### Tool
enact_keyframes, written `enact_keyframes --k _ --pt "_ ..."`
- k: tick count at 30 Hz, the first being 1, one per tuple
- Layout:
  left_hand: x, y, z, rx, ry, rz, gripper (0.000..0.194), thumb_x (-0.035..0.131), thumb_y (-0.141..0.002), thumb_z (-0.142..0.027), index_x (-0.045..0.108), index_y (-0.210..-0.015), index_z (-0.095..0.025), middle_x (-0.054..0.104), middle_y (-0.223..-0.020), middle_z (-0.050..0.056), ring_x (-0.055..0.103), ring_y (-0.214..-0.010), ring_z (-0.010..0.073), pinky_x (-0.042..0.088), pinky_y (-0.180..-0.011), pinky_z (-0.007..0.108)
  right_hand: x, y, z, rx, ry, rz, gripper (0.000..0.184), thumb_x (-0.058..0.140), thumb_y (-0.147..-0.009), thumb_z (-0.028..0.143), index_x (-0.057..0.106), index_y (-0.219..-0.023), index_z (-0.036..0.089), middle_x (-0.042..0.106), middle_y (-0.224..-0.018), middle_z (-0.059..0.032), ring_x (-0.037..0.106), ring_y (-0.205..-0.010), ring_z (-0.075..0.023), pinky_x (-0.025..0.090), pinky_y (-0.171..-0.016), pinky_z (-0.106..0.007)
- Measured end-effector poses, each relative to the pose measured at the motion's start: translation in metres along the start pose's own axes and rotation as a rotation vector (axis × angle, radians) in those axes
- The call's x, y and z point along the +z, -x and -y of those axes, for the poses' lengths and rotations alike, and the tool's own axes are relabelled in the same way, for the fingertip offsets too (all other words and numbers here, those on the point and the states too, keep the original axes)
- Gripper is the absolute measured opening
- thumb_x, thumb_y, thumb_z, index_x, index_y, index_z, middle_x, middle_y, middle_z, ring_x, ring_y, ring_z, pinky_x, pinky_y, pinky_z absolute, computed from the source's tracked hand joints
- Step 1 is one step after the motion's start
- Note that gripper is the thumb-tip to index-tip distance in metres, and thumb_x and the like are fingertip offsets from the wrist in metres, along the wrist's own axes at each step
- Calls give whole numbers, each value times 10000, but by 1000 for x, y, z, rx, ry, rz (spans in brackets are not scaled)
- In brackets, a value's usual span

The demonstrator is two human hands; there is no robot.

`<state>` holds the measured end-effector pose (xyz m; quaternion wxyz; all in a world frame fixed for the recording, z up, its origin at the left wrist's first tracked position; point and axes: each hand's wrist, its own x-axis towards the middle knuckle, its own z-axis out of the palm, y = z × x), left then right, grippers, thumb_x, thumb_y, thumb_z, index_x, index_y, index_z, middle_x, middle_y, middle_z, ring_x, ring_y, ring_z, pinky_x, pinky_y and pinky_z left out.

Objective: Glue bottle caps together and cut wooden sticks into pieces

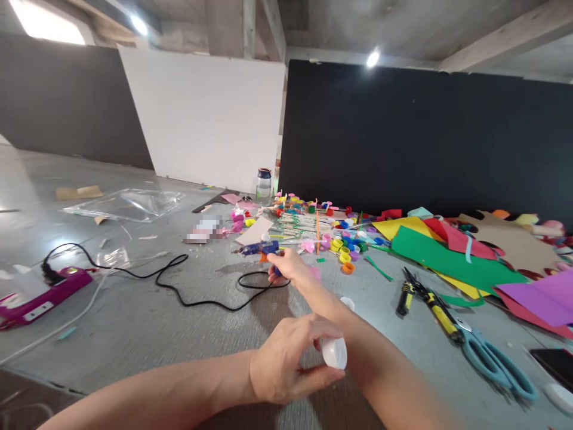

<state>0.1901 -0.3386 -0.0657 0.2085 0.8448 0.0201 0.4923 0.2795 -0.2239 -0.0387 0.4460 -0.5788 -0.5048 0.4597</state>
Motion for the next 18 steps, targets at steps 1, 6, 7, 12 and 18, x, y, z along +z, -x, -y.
enact_keyframes --k 1,6,7,12,18 --pt "-1 0 -1 -27 3 -11 411 539 -969 -478 492 -1221 -157 723 -977 104 707 -782 188 575 -678 297 -2 5 2 -17 -34 -21 241 630 -972 342 638 -1123 155 682 -1002 -45 663 -757 -148 577 -643 -306" --pt "-6 -7 -3 -190 141 -109 404 663 -906 -463 574 -1171 -171 727 -987 95 687 -783 183 581 -719 308 -24 43 20 -169 -193 -115 323 670 -897 468 533 -773 203 508 -607 75 446 -430 -62 323 -394 -197" --pt "-8 -11 -4 -213 194 -137 388 686 -896 -439 587 -1160 -173 725 -968 86 680 -775 173 577 -706 293 -30 53 24 -192 -227 -130 350 679 -875 504 525 -763 211 497 -598 78 440 -426 -64 312 -391 -202" --pt "-24 -25 -16 -374 386 -201 334 672 -919 -362 593 -1185 -177 690 -994 83 649 -794 151 560 -717 278 -57 105 30 -230 -329 -200 300 772 -786 464 618 -856 216 602 -679 38 528 -517 -95 406 -472 -224" --pt "-49 -21 -6 -549 548 -372 287 657 -939 -335 525 -1166 -219 641 -941 44 613 -780 128 523 -649 232 -77 142 10 -217 -475 -177 237 759 -826 424 653 -864 216 555 -638 31 414 -476 -78 246 -405 -207"
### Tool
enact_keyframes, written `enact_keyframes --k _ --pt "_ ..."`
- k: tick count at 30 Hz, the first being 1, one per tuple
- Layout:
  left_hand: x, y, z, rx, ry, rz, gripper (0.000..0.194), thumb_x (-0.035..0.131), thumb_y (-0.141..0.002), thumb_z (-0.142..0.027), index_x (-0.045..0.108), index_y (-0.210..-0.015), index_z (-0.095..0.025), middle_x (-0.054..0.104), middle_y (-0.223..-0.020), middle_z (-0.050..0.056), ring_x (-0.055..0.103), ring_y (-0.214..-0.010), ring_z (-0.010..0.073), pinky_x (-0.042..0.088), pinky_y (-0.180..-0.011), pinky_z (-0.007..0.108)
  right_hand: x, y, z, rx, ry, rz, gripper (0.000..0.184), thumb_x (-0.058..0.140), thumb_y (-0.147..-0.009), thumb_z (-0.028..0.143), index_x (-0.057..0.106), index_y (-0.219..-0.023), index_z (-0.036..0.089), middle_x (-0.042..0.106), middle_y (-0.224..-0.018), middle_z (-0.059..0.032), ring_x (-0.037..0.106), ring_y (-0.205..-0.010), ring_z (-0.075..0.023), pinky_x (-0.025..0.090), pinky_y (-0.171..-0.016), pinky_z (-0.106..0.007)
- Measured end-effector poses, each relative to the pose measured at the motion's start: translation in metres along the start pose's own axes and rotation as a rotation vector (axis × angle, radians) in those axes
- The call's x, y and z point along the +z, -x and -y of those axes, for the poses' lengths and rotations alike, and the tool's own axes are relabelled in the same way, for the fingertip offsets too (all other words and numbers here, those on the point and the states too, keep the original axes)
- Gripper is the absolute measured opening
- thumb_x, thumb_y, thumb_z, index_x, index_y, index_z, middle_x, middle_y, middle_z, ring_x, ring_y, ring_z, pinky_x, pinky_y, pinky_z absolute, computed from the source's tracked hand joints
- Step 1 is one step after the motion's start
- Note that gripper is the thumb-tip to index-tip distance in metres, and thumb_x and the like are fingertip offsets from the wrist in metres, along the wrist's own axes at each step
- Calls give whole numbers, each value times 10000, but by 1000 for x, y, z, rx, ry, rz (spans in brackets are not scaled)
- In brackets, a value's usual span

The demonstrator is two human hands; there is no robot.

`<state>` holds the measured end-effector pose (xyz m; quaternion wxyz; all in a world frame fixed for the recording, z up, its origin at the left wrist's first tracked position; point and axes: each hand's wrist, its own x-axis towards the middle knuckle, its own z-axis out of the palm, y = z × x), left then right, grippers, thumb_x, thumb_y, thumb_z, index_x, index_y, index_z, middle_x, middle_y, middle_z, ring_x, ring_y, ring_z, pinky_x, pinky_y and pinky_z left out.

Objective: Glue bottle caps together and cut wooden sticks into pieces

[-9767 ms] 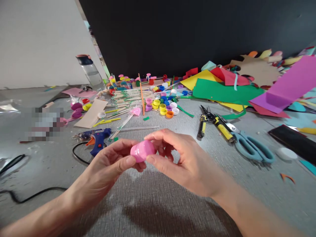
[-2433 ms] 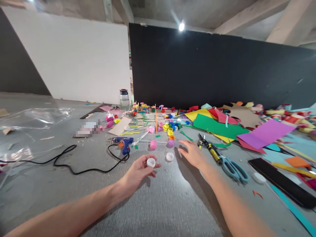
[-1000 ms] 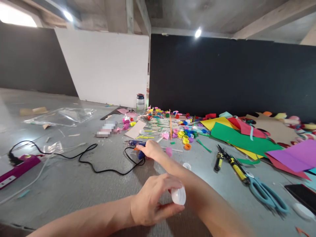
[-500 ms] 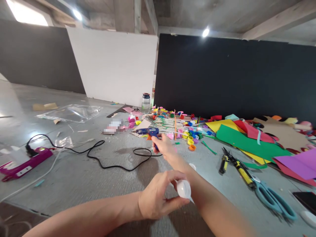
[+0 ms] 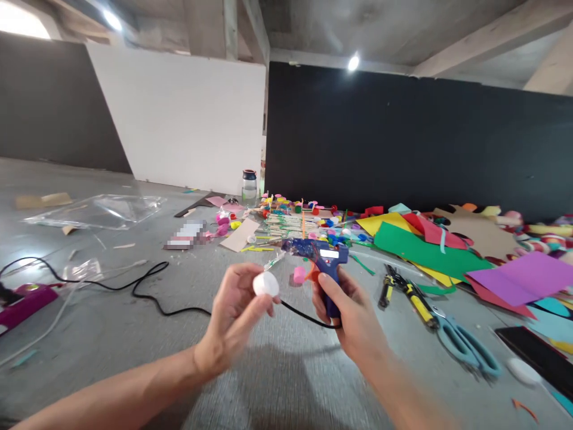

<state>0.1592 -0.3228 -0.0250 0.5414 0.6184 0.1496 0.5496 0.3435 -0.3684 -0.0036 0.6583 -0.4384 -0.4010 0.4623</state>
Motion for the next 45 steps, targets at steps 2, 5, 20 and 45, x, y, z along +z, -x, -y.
enact_keyframes --k 2,5,20,45 --pt "-11 -6 4 -10 68 -78 225 646 -948 -342 532 -1091 -211 637 -875 31 603 -763 132 521 -638 238 -6 6 -3 7 -78 -19 261 743 -839 446 639 -819 207 548 -670 16 437 -502 -86 258 -414 -212" --pt "-25 -13 9 -78 152 -94 192 600 -975 -369 559 -1050 -197 642 -854 32 598 -742 130 517 -626 245 -12 13 -5 37 -149 22 331 697 -862 521 679 -845 191 487 -639 16 433 -505 -94 297 -437 -231" --pt "-32 -40 30 -412 239 -121 312 720 -870 -390 615 -1065 -170 677 -945 53 607 -790 133 414 -658 244 -30 1 -13 37 -23 81 277 617 -919 476 743 -1025 253 601 -670 -32 383 -482 -121 275 -428 -273" --pt "-32 -50 91 -438 201 78 318 815 -774 -205 674 -1056 -160 752 -993 60 673 -911 155 468 -864 284 -66 3 -49 114 142 62 325 644 -891 562 747 -920 255 672 -820 -64 549 -653 -200 461 -571 -329"
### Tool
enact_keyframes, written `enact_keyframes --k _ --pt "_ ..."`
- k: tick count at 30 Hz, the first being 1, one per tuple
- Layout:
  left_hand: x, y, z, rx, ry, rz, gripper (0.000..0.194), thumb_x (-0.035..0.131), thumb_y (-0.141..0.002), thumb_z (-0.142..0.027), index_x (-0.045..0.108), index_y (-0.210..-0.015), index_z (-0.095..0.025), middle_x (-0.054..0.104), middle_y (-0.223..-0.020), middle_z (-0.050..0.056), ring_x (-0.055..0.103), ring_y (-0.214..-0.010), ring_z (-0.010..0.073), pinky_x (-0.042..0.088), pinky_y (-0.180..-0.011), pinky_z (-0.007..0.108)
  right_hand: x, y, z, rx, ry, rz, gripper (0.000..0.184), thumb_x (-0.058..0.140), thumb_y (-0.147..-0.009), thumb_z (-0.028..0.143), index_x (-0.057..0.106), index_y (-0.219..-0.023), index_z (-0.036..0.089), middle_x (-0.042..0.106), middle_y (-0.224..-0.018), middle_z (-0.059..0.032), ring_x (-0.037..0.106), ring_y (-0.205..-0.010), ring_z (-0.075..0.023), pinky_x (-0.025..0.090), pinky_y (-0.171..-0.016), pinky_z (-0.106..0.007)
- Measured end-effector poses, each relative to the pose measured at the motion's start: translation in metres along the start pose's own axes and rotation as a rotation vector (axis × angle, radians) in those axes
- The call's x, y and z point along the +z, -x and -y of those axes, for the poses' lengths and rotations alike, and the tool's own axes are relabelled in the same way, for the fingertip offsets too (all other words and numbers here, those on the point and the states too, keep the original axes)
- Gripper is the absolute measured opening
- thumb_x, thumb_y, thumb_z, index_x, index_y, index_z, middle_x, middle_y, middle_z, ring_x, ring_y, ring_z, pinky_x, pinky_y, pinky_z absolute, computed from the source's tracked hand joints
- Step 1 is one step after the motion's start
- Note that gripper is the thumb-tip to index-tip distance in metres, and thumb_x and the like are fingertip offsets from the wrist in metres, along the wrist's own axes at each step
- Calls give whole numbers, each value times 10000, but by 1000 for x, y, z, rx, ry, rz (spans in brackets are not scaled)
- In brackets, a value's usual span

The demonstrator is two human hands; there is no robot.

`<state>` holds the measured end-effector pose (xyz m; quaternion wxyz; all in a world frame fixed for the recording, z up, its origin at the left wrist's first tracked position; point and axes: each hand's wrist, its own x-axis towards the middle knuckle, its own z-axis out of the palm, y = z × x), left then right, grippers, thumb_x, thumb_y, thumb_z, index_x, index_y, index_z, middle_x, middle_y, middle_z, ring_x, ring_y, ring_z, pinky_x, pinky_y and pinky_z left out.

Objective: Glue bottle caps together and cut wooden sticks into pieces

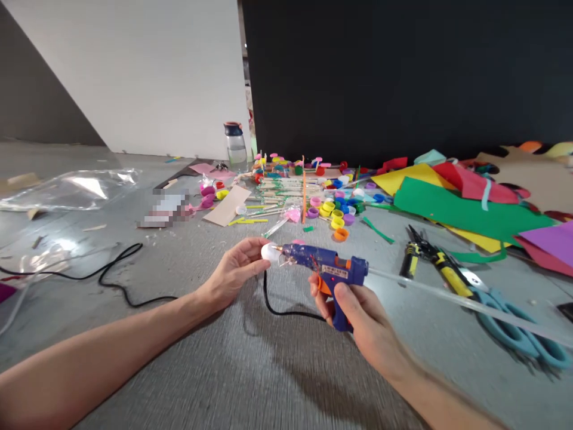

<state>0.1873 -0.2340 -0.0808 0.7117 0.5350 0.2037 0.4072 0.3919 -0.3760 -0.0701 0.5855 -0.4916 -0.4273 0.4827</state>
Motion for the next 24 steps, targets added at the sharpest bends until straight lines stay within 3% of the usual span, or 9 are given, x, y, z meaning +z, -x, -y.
enact_keyframes --k 14,19,24 --pt "-4 -1 4 31 -64 -38 339 779 -824 -213 692 -1152 -215 737 -1090 53 673 -936 163 502 -851 285 1 -4 5 -38 38 28 393 564 -929 591 734 -1002 244 629 -781 -35 505 -614 -167 434 -568 -312" --pt "-4 1 3 50 -89 -38 327 804 -801 -224 711 -1113 -210 735 -1064 47 661 -941 158 488 -851 270 0 0 8 -53 75 -15 404 568 -925 597 737 -956 232 619 -720 -31 495 -600 -167 415 -564 -315" --pt "-3 2 2 49 -68 -34 312 811 -800 -219 715 -1096 -223 722 -1033 20 646 -903 126 474 -839 243 -1 2 10 -37 58 -11 383 596 -909 589 745 -888 237 659 -814 -56 493 -592 -162 406 -541 -321"
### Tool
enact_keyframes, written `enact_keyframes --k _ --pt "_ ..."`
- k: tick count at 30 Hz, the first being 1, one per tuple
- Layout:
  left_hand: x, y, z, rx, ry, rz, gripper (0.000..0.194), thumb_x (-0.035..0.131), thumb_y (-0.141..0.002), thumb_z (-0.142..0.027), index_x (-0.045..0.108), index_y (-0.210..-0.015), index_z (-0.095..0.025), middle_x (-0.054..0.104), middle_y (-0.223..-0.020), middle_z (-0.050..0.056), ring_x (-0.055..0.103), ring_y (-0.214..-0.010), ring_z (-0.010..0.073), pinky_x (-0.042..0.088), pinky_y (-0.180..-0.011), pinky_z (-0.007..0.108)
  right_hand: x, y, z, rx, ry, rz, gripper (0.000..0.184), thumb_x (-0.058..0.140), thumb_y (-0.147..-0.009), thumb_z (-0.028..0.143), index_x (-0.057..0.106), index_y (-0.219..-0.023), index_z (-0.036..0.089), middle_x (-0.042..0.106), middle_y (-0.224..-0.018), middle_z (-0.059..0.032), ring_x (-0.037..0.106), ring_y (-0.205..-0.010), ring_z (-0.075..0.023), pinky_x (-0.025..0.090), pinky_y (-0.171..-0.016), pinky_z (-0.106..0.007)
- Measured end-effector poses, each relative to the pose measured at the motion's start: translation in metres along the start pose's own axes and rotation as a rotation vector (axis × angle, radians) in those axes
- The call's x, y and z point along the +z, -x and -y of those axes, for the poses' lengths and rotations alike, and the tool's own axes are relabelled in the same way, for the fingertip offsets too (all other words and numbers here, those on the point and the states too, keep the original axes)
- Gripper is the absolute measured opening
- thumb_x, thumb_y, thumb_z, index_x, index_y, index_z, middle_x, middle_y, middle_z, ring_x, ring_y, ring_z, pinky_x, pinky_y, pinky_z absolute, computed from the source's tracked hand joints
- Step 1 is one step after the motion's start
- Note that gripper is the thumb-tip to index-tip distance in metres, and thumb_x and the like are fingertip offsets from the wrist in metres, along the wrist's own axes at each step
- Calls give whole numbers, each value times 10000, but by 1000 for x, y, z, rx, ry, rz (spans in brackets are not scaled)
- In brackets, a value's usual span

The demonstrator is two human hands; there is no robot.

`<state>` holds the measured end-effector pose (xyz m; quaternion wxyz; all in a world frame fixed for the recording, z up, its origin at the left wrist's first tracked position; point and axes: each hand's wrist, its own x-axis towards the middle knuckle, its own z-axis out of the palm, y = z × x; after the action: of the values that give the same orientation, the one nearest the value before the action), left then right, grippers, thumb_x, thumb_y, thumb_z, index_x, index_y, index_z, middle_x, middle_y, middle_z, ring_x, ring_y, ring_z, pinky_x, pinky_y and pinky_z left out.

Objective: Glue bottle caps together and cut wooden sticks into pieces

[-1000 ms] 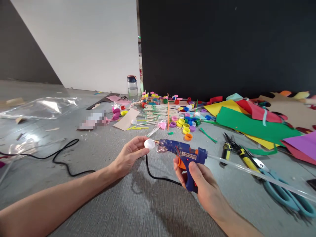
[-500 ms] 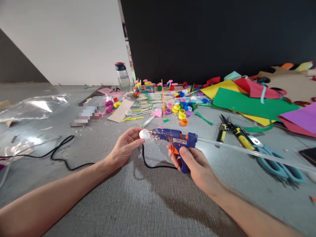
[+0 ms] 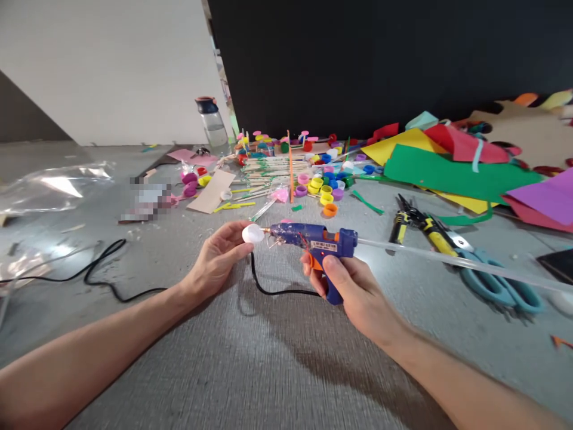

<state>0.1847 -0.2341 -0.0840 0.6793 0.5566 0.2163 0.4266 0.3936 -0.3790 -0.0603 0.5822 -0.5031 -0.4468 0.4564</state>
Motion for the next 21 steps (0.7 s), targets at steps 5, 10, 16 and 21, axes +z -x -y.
enact_keyframes --k 5,10,16,21 --pt "1 4 -4 6 -55 65 305 784 -832 -244 719 -1130 -236 717 -1070 29 629 -919 136 458 -848 255 0 1 0 -8 19 17 397 598 -902 611 765 -888 251 642 -727 -43 504 -589 -174 408 -559 -328" --pt "3 8 -11 -11 -117 58 326 792 -817 -300 735 -1132 -241 723 -1086 52 622 -932 179 458 -865 305 0 4 0 -8 19 28 406 593 -900 622 776 -917 259 663 -772 -57 516 -602 -187 419 -559 -341" --pt "4 10 -15 3 -143 67 326 773 -838 -345 746 -1153 -265 729 -1104 42 625 -940 193 450 -875 323 -3 11 -2 -45 -1 31 343 569 -940 572 769 -973 295 676 -866 -59 533 -638 -189 442 -598 -350" --pt "6 13 -17 7 -137 129 323 742 -875 -332 736 -1197 -307 747 -1076 19 631 -931 179 445 -855 303 -4 13 0 -124 29 74 320 518 -992 511 744 -1036 289 659 -893 -40 538 -666 -170 460 -644 -338"
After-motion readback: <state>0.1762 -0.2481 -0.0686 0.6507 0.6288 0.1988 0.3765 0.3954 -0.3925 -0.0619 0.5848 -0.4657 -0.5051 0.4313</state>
